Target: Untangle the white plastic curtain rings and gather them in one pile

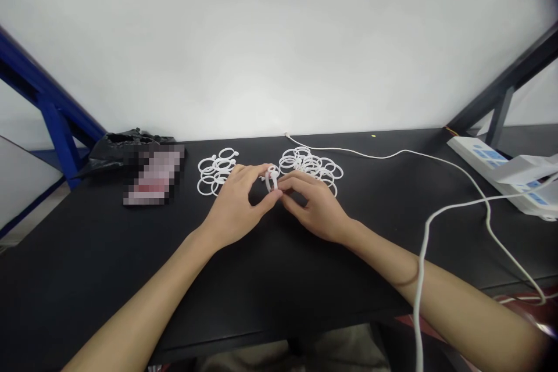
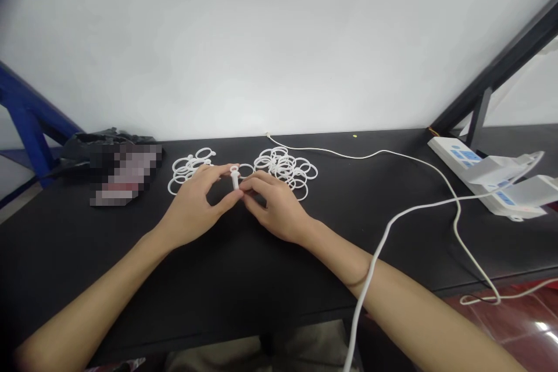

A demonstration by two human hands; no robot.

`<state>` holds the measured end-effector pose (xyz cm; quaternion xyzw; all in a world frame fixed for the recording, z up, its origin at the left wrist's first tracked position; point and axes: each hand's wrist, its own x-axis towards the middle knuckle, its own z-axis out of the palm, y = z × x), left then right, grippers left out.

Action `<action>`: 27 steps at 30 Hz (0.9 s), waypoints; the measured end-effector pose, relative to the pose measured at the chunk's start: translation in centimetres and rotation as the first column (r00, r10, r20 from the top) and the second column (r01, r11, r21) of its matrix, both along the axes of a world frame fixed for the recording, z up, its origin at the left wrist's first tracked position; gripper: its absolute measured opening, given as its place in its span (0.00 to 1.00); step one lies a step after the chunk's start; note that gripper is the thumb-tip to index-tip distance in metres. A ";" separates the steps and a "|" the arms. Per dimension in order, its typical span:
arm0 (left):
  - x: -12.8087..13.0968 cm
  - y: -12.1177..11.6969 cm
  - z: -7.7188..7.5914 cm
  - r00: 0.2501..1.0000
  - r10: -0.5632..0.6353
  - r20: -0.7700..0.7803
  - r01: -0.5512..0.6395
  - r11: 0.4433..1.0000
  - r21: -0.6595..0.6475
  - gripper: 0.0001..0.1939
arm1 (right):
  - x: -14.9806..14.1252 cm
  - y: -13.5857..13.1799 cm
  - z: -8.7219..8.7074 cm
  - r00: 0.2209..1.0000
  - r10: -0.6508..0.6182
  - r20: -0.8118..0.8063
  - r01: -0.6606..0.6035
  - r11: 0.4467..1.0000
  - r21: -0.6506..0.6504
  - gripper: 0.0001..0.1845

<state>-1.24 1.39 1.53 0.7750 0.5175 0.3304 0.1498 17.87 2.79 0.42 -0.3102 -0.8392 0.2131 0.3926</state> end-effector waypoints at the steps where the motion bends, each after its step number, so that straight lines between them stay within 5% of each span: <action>1: 0.0 0.0 -0.1 1.000 -0.007 -0.016 0.007 1.000 0.018 0.23 | 0.0 0.0 0.0 1.000 -0.005 0.014 0.005 1.000 0.007 0.07; 7: 0.0 0.2 -0.8 0.991 -0.022 -0.133 0.042 0.988 0.151 0.23 | 0.1 -0.1 0.4 0.983 -0.182 -0.034 0.179 0.980 -0.090 0.15; 14: 0.0 0.1 -1.2 0.979 -0.059 -0.197 0.102 0.972 0.214 0.24 | 0.3 -0.1 0.4 0.988 -0.152 0.002 0.152 0.988 -0.023 0.10; 27: 0.1 0.0 -1.0 0.978 -0.046 -0.206 0.075 0.988 0.136 0.26 | 0.2 -0.1 0.3 0.986 -0.157 0.050 0.161 0.983 -0.091 0.08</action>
